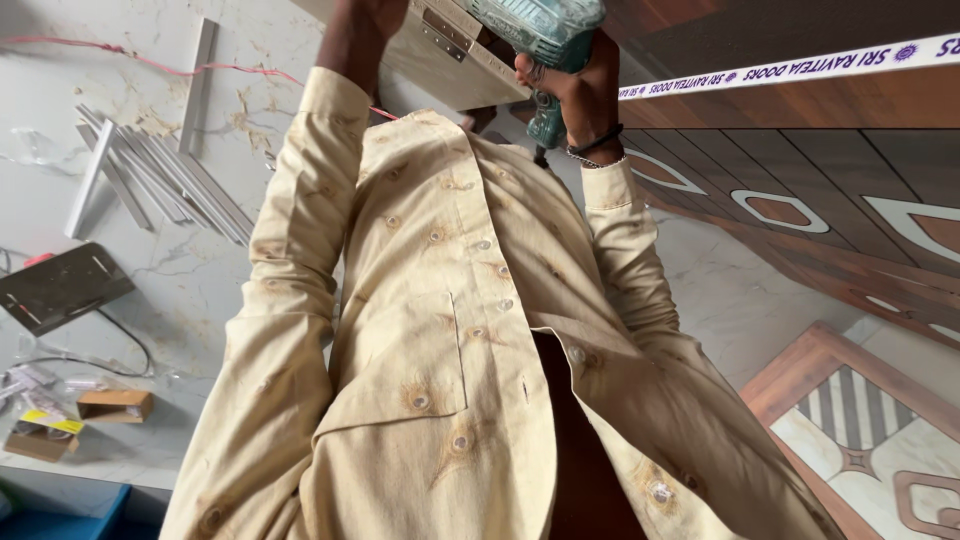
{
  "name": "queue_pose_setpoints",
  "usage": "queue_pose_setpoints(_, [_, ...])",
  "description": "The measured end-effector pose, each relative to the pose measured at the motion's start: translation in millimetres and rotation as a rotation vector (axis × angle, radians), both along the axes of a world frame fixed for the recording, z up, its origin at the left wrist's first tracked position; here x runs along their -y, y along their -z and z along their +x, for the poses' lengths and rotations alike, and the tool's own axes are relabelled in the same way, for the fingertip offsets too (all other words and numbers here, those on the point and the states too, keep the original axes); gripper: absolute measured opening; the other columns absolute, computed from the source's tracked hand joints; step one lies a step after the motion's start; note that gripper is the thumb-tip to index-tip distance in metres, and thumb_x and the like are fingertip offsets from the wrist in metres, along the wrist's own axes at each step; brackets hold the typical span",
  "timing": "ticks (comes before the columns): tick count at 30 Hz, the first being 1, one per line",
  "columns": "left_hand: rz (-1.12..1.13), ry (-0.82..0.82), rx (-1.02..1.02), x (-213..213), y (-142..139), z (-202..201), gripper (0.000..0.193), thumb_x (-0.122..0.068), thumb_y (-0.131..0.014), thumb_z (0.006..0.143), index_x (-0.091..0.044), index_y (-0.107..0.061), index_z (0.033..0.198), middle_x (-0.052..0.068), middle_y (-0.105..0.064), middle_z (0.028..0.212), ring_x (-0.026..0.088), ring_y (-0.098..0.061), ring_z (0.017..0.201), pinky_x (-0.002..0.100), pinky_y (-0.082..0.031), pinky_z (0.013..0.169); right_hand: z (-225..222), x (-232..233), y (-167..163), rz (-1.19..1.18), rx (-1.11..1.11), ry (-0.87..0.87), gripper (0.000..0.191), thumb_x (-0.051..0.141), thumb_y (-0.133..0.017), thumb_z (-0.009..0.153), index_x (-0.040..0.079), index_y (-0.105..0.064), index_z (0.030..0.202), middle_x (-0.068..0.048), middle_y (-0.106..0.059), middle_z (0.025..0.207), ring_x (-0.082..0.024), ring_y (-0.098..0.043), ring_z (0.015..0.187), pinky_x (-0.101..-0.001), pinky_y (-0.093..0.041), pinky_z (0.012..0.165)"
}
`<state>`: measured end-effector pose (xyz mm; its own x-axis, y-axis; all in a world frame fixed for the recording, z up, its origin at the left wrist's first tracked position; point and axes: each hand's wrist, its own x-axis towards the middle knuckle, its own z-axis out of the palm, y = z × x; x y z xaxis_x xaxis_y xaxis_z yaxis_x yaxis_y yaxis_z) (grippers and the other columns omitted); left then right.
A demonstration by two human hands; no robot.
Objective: The person uses a corded electric drill to drive screws into metal hinges attached to a wooden door. The person repeatedly positions screws and operates the drill to secure the hinges to the door frame.
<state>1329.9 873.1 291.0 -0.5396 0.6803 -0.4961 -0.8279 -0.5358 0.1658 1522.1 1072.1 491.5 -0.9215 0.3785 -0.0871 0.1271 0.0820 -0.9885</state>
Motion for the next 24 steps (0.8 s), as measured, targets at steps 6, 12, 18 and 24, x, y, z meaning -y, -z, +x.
queue_pose_setpoints(6, [-0.123,-0.039,-0.002,-32.2,18.7,30.3,0.015,-0.019,-0.068,0.103,-0.009,-0.058,0.095,0.000,-0.058,0.079,0.013,-0.053,0.065,0.027,-0.043,0.061,-0.8,-2.8,-5.1,0.141,0.074,-0.052,0.047,0.028,-0.087,0.097,-0.001,-0.060,0.122,-0.009,-0.076,0.092,-0.018,-0.077,0.077,-0.0319,-0.064,0.071])
queue_pose_setpoints(12, [-0.337,-0.107,0.000,-77.7,32.6,85.9,0.010,-0.022,-0.067,0.101,-0.014,-0.061,0.102,-0.003,-0.056,0.075,0.010,-0.048,0.061,0.026,-0.041,0.059,-0.6,-13.2,5.6,0.283,0.288,-0.124,0.040,0.025,-0.083,0.094,-0.002,-0.064,0.117,-0.010,-0.077,0.085,-0.016,-0.076,0.071,-0.0301,-0.062,0.066])
queue_pose_setpoints(18, [-0.276,-0.337,-0.017,-88.4,78.0,137.9,0.022,-0.019,-0.067,0.099,-0.013,-0.068,0.120,-0.010,-0.043,0.067,0.004,-0.033,0.052,0.023,-0.028,0.048,-18.9,-20.3,36.6,0.198,0.473,-0.183,0.032,0.017,-0.082,0.090,-0.003,-0.067,0.108,-0.010,-0.077,0.087,-0.016,-0.076,0.070,-0.0305,-0.063,0.064])
queue_pose_setpoints(24, [-0.185,-0.555,0.098,-107.6,154.0,164.8,0.016,-0.015,-0.064,0.105,-0.009,-0.057,0.092,-0.005,-0.042,0.069,0.009,-0.036,0.056,0.029,-0.031,0.053,-45.0,-17.7,59.6,0.319,0.477,-0.353,0.029,0.011,-0.082,0.094,-0.003,-0.062,0.110,-0.011,-0.075,0.086,-0.018,-0.077,0.072,-0.0307,-0.063,0.066])
